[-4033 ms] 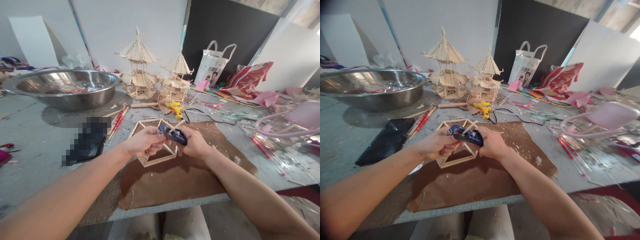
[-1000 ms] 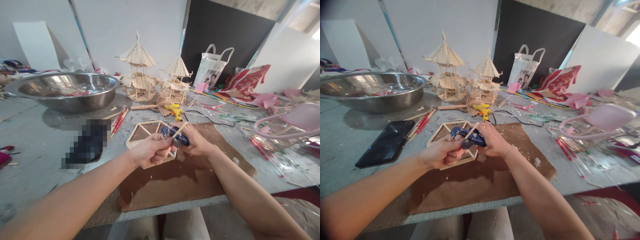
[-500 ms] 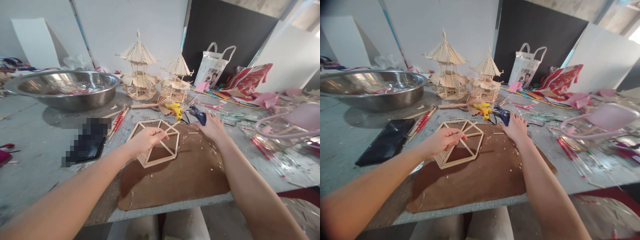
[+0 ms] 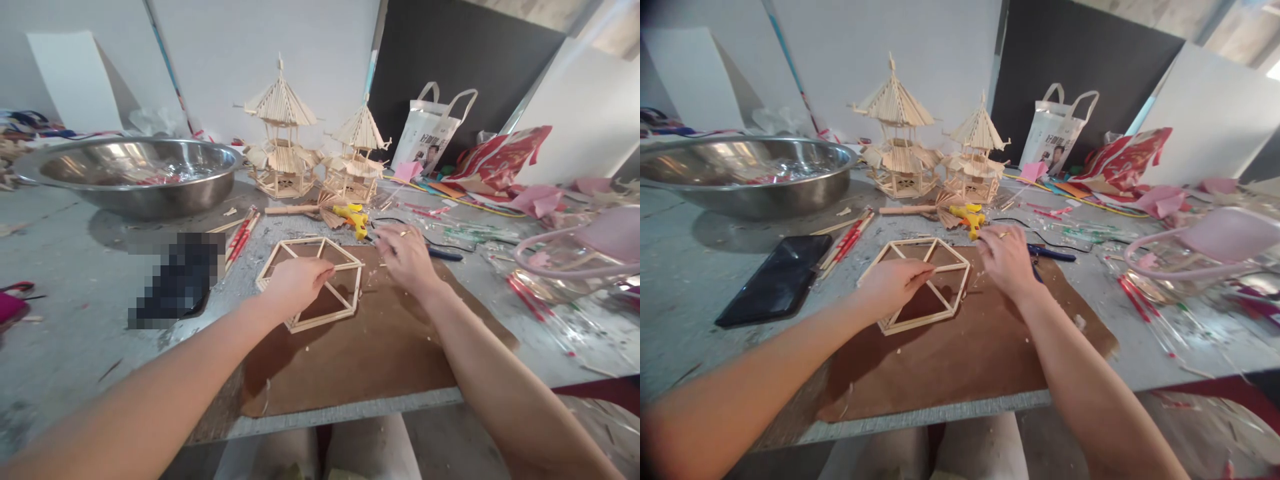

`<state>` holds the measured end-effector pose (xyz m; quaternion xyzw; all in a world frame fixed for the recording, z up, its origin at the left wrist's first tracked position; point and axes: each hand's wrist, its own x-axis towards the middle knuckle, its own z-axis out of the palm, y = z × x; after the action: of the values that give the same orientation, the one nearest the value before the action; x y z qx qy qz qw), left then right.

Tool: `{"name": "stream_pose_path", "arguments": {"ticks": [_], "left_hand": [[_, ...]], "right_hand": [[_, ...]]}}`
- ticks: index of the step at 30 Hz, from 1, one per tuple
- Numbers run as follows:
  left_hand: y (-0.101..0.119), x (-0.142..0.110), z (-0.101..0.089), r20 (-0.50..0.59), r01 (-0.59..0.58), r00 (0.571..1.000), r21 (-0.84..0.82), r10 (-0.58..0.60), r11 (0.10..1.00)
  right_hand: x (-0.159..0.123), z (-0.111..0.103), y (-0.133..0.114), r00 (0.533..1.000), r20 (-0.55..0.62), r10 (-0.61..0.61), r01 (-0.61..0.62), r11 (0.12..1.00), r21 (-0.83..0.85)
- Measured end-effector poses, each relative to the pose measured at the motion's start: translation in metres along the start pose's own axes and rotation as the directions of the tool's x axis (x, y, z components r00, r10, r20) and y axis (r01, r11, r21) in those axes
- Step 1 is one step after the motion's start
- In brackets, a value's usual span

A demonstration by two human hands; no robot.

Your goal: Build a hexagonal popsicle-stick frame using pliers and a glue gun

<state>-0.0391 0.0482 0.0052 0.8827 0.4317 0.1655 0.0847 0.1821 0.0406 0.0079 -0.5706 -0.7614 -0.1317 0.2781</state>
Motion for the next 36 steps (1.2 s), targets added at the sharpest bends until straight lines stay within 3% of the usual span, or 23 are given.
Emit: {"name": "stream_pose_path", "arguments": {"ticks": [3,8,18,31,34,36], "left_hand": [[0.001,-0.001,0.003,-0.010,-0.050,0.999,0.110,0.051,0.993],[0.003,-0.001,0.005,-0.053,-0.102,0.992,0.229,0.117,0.968],[0.004,-0.003,0.005,-0.048,-0.169,0.981,0.264,0.187,0.950],[0.008,-0.002,0.003,-0.028,-0.118,0.991,0.249,0.129,0.961],[0.007,0.001,0.001,-0.038,-0.102,0.993,0.161,0.110,0.982],[0.006,0.002,-0.004,-0.006,-0.097,0.995,-0.020,0.097,0.995]], "right_hand": [[-0.004,0.002,-0.031,0.960,0.179,-0.213,0.201,0.976,0.086],[-0.008,0.007,-0.045,0.914,0.334,-0.231,0.220,0.973,0.072],[-0.009,0.005,-0.048,0.896,0.396,-0.199,0.163,0.979,0.122],[-0.012,0.002,-0.057,0.910,0.408,-0.070,0.079,0.997,-0.004],[-0.011,0.001,-0.058,0.921,0.386,-0.055,0.051,0.998,0.021],[-0.010,-0.001,-0.054,0.924,0.366,-0.111,0.070,0.990,0.125]]}}
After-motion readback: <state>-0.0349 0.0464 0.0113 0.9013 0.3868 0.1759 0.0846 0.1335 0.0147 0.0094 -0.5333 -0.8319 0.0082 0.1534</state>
